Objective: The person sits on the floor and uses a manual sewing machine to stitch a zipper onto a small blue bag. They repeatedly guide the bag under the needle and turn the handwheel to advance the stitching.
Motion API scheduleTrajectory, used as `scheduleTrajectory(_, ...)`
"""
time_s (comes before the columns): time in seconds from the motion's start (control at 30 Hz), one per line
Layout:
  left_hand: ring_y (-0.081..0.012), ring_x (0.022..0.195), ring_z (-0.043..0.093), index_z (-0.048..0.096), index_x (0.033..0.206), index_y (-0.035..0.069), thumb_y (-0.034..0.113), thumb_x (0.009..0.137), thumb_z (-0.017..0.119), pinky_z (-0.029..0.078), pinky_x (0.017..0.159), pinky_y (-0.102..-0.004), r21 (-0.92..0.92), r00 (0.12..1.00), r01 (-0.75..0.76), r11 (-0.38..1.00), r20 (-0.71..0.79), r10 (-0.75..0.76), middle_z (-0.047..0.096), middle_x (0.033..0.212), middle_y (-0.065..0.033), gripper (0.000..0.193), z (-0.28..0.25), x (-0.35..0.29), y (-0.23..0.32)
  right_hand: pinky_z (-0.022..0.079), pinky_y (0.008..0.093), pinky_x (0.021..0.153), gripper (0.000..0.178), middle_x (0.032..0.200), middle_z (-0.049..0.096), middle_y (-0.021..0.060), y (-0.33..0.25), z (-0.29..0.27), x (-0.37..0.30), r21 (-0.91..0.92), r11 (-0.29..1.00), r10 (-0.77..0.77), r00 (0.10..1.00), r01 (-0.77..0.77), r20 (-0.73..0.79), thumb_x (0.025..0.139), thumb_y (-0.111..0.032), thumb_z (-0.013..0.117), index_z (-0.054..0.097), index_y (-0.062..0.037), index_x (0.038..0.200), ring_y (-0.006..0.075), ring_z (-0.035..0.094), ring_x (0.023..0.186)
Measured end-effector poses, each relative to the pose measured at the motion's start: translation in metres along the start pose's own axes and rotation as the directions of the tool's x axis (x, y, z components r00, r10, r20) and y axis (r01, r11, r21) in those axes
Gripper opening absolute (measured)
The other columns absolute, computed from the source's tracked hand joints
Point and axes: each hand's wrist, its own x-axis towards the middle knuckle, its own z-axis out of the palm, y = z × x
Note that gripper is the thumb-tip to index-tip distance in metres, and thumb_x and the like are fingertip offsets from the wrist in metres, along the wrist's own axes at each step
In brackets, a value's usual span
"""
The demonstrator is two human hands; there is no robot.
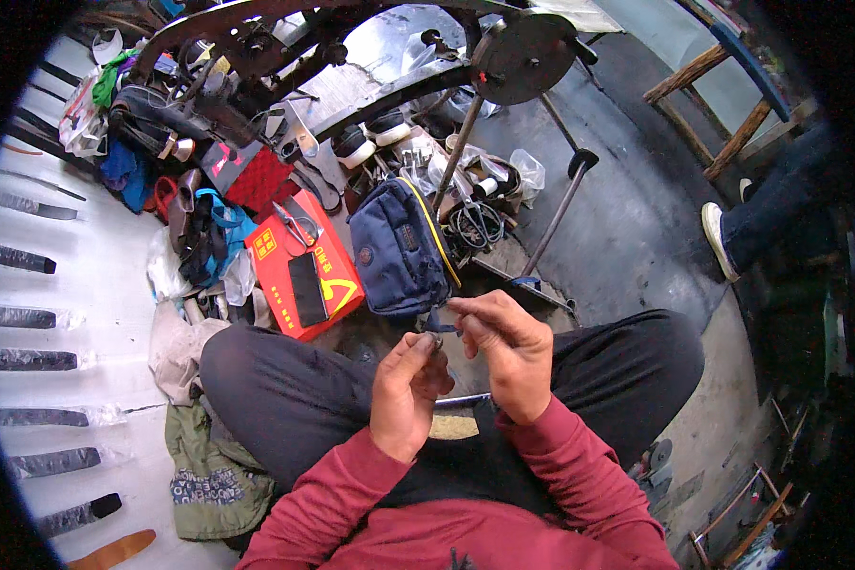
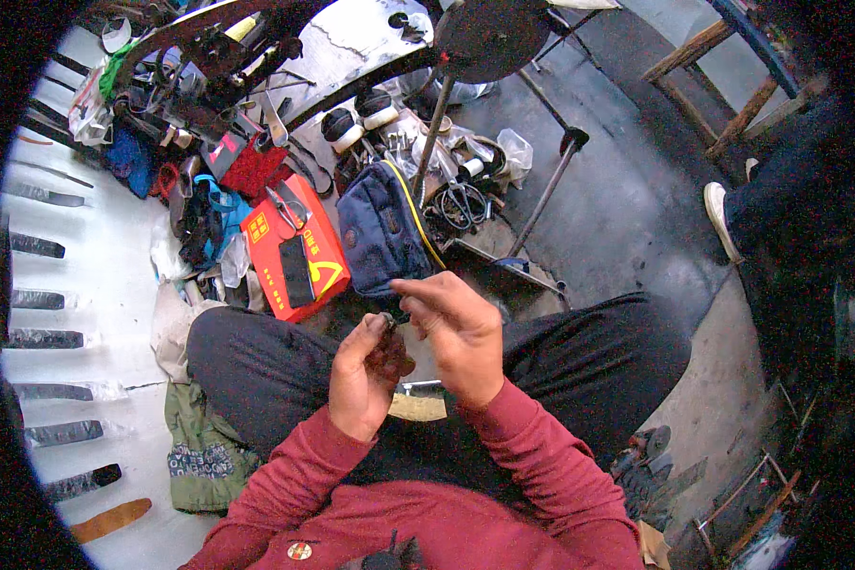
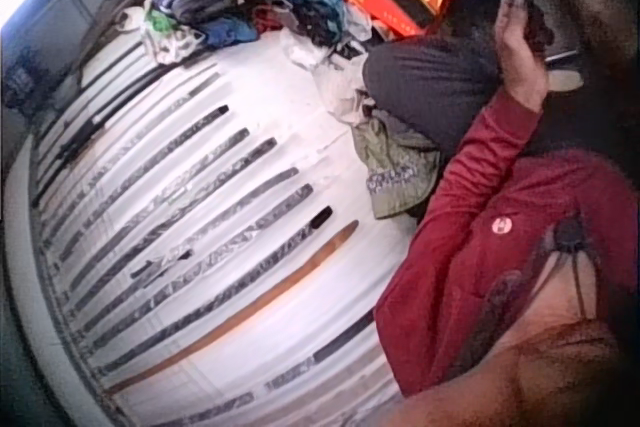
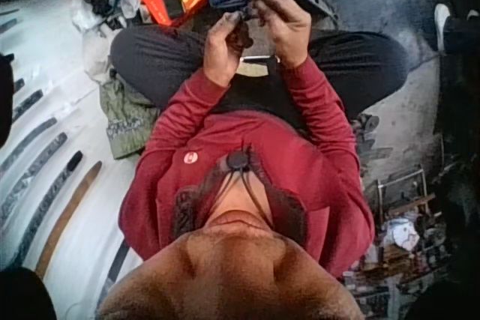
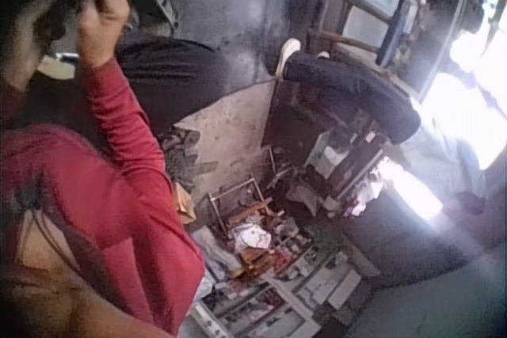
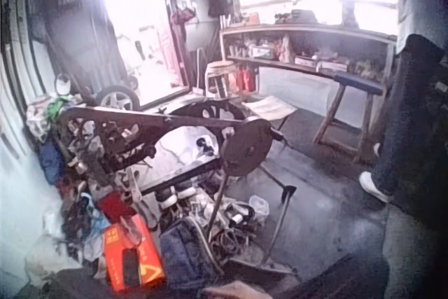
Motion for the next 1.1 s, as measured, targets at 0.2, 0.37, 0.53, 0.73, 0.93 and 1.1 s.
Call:
scheduleTrajectory(0.2, -0.0096, 0.065, 0.045, 0.061, 0.092, 0.016, 0.028, 0.099, 0.062, 0.039, 0.062, -0.0282, -0.075, 0.998, 0.005, 0.997, -0.059, -0.01, 0.054, 0.076, 0.0042, 0.014, -0.001, 0.001, 0.004, 0.048, 0.0225, 0.063, 0.03, 0.086, 0.07, 0.0052, 0.005, 0.009, -0.01, -0.202, 0.979, 0.013, 0.999, -0.004, 0.041, 0.088, 0.009, 0.065, 0.069, 0.0019, 0.117, 0.0077, 0.059, 0.07)
scheduleTrajectory(0.37, -0.0097, 0.064, 0.046, 0.064, 0.095, 0.015, 0.027, 0.098, 0.063, 0.04, 0.064, -0.0278, -0.1, 0.998, 0.004, 0.995, -0.055, -0.01, 0.058, 0.078, 0.0037, 0.012, -0.003, 0.001, 0.003, 0.049, 0.0228, 0.061, 0.01, 0.081, 0.069, 0.0051, 0.011, 0.008, -0.014, -0.122, 0.991, 0.053, 0.998, -0.055, -0.019, 0.087, 0.01, 0.066, 0.068, 0.0048, 0.095, 0.0084, 0.06, 0.067)
scheduleTrajectory(0.53, -0.009, 0.065, 0.046, 0.057, 0.089, 0.015, 0.023, 0.1, 0.061, 0.038, 0.062, -0.027, -0.083, 0.999, -0.003, 0.997, -0.038, 0.0, 0.055, 0.077, 0.0036, 0.014, -0.006, 0.005, 0.003, 0.053, 0.0266, 0.068, 0.008, 0.081, 0.072, 0.0085, 0.011, 0.004, -0.013, -0.086, 0.988, 0.123, 0.991, -0.126, -0.044, 0.083, 0.005, 0.069, 0.07, 0.0027, 0.091, 0.0112, 0.068, 0.075)
scheduleTrajectory(0.73, -0.0076, 0.062, 0.047, 0.062, 0.094, 0.008, 0.016, 0.098, 0.065, 0.038, 0.061, -0.0247, 0.097, 0.995, -0.099, 0.99, 0.019, 0.097, 0.056, 0.076, 0.0012, 0.009, -0.007, 0.01, -0.002, 0.048, 0.0238, 0.066, 0.002, 0.084, 0.066, 0.0043, 0.005, -0.001, -0.006, 0.139, 0.978, 0.169, 0.981, -0.155, -0.096, 0.089, 0.003, 0.068, 0.067, 0.0023, 0.091, 0.01, 0.059, 0.071)
scheduleTrajectory(0.93, -0.0064, 0.063, 0.05, 0.06, 0.094, 0.011, 0.022, 0.1, 0.061, 0.037, 0.058, -0.0211, 0.327, 0.99, -0.103, 0.94, -0.054, 0.127, 0.056, 0.076, 0.0038, 0.013, -0.012, 0.016, -0.006, 0.052, 0.0277, 0.071, 0.001, 0.087, 0.064, 0.0083, 0.005, -0.004, -0.006, 0.039, 0.999, -0.003, 0.995, -0.001, 0.097, 0.085, 0.004, 0.069, 0.068, 0.0042, 0.086, 0.015, 0.065, 0.077)
scheduleTrajectory(1.1, -0.0075, 0.065, 0.05, 0.06, 0.094, 0.014, 0.025, 0.1, 0.061, 0.04, 0.059, -0.0233, 0.015, 0.994, -0.067, 0.998, -0.086, 0.068, 0.057, 0.079, 0.0035, 0.012, -0.015, 0.018, 0.006, 0.052, 0.0276, 0.067, 0.007, 0.089, 0.065, 0.0067, 0.011, 0.004, -0.016, 0.032, 0.964, 0.256, 0.953, -0.265, 0.161, 0.088, 0.002, 0.07, 0.071, 0.0061, 0.093, 0.0135, 0.063, 0.075)
